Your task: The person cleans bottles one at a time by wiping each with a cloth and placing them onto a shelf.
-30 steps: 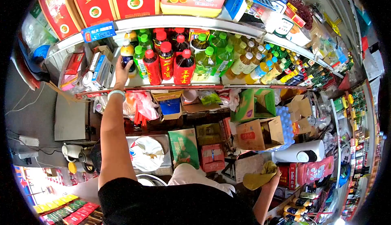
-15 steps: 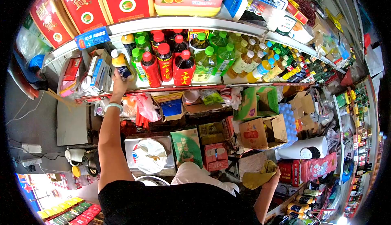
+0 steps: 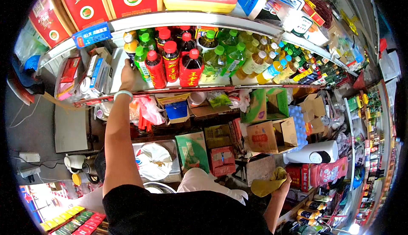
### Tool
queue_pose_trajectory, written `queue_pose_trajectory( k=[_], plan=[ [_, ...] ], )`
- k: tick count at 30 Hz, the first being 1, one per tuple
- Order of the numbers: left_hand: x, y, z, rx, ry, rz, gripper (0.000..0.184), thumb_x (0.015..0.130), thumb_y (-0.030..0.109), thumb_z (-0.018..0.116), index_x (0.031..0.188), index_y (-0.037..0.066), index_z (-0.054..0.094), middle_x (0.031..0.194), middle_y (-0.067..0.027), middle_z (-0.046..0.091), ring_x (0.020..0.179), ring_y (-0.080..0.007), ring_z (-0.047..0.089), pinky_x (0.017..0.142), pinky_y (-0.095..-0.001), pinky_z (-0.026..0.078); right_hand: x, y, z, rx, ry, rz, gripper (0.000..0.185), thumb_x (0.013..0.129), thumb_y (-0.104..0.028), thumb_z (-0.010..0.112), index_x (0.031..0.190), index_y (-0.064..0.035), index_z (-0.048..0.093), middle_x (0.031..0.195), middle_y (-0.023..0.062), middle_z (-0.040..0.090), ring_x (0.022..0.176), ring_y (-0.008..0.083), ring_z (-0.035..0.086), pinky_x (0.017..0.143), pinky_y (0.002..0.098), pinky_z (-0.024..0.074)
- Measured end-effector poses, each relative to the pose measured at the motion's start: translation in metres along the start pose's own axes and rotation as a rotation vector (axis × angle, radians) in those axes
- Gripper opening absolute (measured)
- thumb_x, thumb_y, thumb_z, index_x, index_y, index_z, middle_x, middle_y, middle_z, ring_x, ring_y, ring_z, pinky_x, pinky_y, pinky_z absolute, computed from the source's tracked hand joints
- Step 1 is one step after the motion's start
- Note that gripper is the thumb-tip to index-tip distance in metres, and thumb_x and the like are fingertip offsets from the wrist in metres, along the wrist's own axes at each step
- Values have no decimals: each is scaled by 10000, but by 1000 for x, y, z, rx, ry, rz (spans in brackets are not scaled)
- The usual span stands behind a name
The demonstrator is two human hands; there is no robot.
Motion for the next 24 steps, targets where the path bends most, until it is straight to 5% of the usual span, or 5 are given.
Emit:
queue_pose_trajectory(
  k=[5, 8, 9, 17, 24],
  plan=[
    [-6, 8, 1, 156, -15, 16, 400, 820, 55, 567, 1167, 16, 372, 1061, -257, 603, 965, -420, 597, 775, -447, 475, 8, 1, -23, 3, -14, 8, 393, 920, -388, 435, 1134, -76, 542, 1071, 96, 599, 954, 287, 584, 789, 452, 489],
    [-4, -18, 9, 96, 0, -112, 556, 793, 89, 573, 1286, -9, 334, 1036, -235, 585, 953, -367, 567, 856, -424, 440, 11, -2, -38, 14, 42, -33, 402, 922, -369, 445, 1191, -82, 526, 1119, 109, 588, 988, 288, 581, 827, 456, 484],
    [0, -47, 25, 599, 17, 224, 554, 774, 128, 592, 1263, -25, 383, 1056, -228, 553, 981, -329, 540, 875, -415, 424, 4, -4, -30, 39, -20, -20, 388, 921, -350, 457, 1179, -70, 532, 1126, 108, 588, 997, 283, 580, 838, 452, 483],
    [-154, 105, -50, 551, 785, 669, 604, 811, 353, 642, 1148, -109, 446, 977, -241, 558, 868, -366, 562, 792, -473, 453, 26, -13, -94, 301, 56, 44, 355, 947, -352, 406, 1026, -56, 587, 947, 115, 650, 798, 286, 634, 741, 455, 524],
    [-299, 144, 22, 412, 743, 412, 625, 831, 455, 623, 1097, -92, 478, 956, -242, 543, 831, -399, 536, 732, -488, 443, 28, -68, -182, 402, 300, -120, 418, 938, -395, 374, 972, -39, 590, 888, 146, 650, 776, 333, 628, 726, 485, 516]
  ],
)
Point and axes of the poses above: each hand's wrist, its own x-axis towards the middle knuckle, its own z-axis out of the palm, y = z × x, the point moved 5 cm from there along x, towards the middle knuckle
